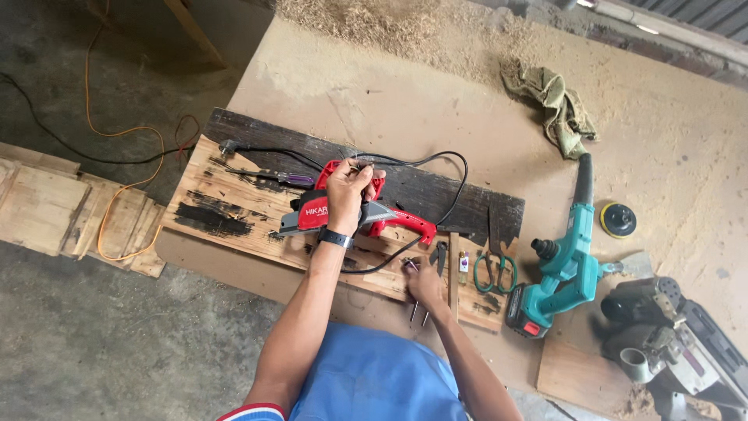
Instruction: The person repairs the power cord of a red Hikari jigsaw on a wooden workbench. They use scissors to strip the cord's insulation, twist the exposed wires, and secure them with electrical tape. The person also uses a screwdriver to tighten connections inside the tool's housing.
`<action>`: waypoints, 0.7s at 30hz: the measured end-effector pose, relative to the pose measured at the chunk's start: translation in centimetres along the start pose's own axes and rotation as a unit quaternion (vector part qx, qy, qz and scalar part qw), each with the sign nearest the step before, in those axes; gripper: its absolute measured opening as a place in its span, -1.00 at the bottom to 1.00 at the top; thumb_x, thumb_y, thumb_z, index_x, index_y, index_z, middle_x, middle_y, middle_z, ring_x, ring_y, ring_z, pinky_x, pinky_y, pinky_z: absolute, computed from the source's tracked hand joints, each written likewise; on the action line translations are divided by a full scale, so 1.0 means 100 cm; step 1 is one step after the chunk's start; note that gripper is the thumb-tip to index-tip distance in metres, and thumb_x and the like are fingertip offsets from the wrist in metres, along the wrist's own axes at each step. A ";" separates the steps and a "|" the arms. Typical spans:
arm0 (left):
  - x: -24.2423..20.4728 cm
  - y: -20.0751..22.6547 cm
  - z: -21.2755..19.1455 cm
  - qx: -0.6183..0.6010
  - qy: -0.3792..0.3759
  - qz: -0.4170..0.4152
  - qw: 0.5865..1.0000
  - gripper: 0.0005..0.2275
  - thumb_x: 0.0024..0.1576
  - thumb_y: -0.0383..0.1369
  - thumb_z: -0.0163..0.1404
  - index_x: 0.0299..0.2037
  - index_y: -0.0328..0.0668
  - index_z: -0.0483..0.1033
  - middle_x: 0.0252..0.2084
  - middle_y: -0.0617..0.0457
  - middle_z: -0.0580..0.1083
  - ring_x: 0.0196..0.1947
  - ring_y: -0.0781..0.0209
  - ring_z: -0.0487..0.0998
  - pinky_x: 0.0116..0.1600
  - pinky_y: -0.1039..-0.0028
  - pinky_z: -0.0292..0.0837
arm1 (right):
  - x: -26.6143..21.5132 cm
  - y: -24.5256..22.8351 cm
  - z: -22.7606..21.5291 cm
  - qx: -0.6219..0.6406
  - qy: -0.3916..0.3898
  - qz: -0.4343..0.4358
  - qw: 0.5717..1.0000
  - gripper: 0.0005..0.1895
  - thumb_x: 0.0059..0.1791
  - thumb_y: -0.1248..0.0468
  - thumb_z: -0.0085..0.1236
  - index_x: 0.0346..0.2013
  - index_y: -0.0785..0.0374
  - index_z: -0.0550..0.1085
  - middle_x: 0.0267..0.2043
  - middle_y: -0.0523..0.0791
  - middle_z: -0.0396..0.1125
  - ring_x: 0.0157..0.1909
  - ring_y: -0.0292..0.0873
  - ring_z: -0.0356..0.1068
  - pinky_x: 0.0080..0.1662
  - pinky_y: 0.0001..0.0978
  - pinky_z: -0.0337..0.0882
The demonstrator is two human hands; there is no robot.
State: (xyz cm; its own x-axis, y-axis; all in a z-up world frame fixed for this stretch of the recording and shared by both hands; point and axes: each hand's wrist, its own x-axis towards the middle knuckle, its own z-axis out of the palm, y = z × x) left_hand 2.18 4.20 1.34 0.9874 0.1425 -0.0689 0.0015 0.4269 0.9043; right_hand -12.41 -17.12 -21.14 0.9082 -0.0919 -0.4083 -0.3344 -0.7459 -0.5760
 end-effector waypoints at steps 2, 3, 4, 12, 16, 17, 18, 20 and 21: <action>0.001 0.002 0.004 -0.027 0.001 0.004 1.000 -0.93 0.22 -0.55 -0.01 -0.17 -0.18 0.39 -0.30 -0.26 0.62 -0.69 0.46 0.46 -0.62 0.76 0.27 | -0.012 -0.028 -0.022 0.216 0.000 0.037 0.976 -0.71 0.06 0.20 0.04 0.05 0.24 0.43 -0.28 0.04 0.43 -0.28 0.04 0.46 -0.30 -0.13 0.49; 0.000 0.003 0.007 -0.052 0.001 0.005 0.999 -0.90 0.23 -0.56 -0.03 -0.16 -0.15 0.35 -0.32 -0.28 0.62 -0.70 0.49 0.41 -0.62 0.78 0.20 | -0.019 -0.041 -0.033 0.424 0.000 0.075 0.903 -0.68 0.10 0.29 -0.05 0.08 0.41 0.45 -0.36 -0.05 0.33 -0.46 -0.19 0.36 -0.49 -0.41 0.50; 0.000 0.001 0.007 -0.052 -0.001 0.005 0.999 -0.90 0.23 -0.56 -0.03 -0.16 -0.15 0.35 -0.32 -0.28 0.62 -0.70 0.49 0.41 -0.62 0.78 0.20 | -0.025 -0.068 -0.055 0.424 0.002 0.075 0.902 -0.68 0.10 0.29 -0.05 0.08 0.41 0.45 -0.36 -0.05 0.33 -0.46 -0.19 0.36 -0.49 -0.41 0.50; 0.010 -0.013 0.004 -0.049 0.067 -0.011 0.996 -0.90 0.16 -0.45 0.18 -0.32 -0.11 0.50 -0.46 -0.16 0.60 -0.77 0.36 0.45 -0.68 0.68 0.30 | -0.005 -0.210 -0.147 0.640 -0.220 -0.048 0.734 -0.25 0.08 -0.42 -0.39 -0.38 0.21 0.33 -0.58 -0.21 0.00 -0.59 -0.31 0.07 -0.57 -0.58 0.07; 0.012 -0.014 0.000 -0.067 0.103 -0.002 0.992 -0.86 0.14 -0.46 0.20 -0.40 -0.09 0.50 -0.53 -0.06 0.55 -0.77 0.40 0.40 -0.69 0.70 0.23 | 0.022 -0.242 -0.143 0.585 -0.252 -0.014 0.770 -0.28 0.02 -0.45 -0.22 -0.50 0.15 0.28 -0.63 -0.25 -0.07 -0.66 -0.34 -0.02 -0.64 -0.56 0.00; 0.012 -0.015 -0.002 -0.076 0.107 -0.005 0.991 -0.84 0.13 -0.47 0.21 -0.44 -0.09 0.48 -0.56 -0.01 0.52 -0.77 0.40 0.38 -0.68 0.69 0.22 | 0.027 -0.245 -0.139 0.571 -0.255 -0.004 0.780 -0.31 0.00 -0.44 -0.20 -0.52 0.12 0.24 -0.65 -0.27 -0.10 -0.69 -0.35 -0.06 -0.65 -0.55 -0.05; 0.013 -0.017 -0.004 -0.086 0.110 -0.008 0.990 -0.81 0.13 -0.49 0.21 -0.47 -0.09 0.46 -0.58 0.05 0.49 -0.77 0.41 0.36 -0.68 0.69 0.20 | 0.032 -0.248 -0.136 0.555 -0.258 0.006 0.791 -0.34 -0.01 -0.42 -0.17 -0.54 0.09 0.20 -0.67 -0.30 -0.14 -0.71 -0.36 -0.11 -0.66 -0.54 -0.09; 0.011 -0.016 -0.003 -0.090 0.116 -0.010 0.989 -0.80 0.12 -0.49 0.22 -0.48 -0.10 0.46 -0.61 0.07 0.47 -0.77 0.41 0.36 -0.68 0.70 0.20 | 0.029 -0.261 -0.137 0.559 -0.253 0.020 0.789 -0.38 -0.03 -0.37 -0.17 -0.57 0.08 0.18 -0.68 -0.30 -0.17 -0.73 -0.37 -0.15 -0.67 -0.55 -0.11; 0.011 -0.015 -0.003 -0.093 0.121 -0.011 0.988 -0.80 0.11 -0.49 0.22 -0.50 -0.12 0.45 -0.63 0.09 0.44 -0.78 0.41 0.36 -0.68 0.70 0.19 | 0.028 -0.268 -0.138 0.563 -0.249 0.034 0.788 -0.43 -0.05 -0.32 -0.17 -0.61 0.08 0.17 -0.70 -0.30 -0.20 -0.75 -0.38 -0.19 -0.68 -0.55 -0.14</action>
State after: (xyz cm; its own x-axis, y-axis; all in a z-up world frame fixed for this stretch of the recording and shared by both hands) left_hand 3.18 3.96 -0.24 0.9206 0.3311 -0.2070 -0.0289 0.5865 0.8094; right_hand 2.53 -6.53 2.97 0.7613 0.3724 -0.5309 -0.6435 0.3325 -0.6895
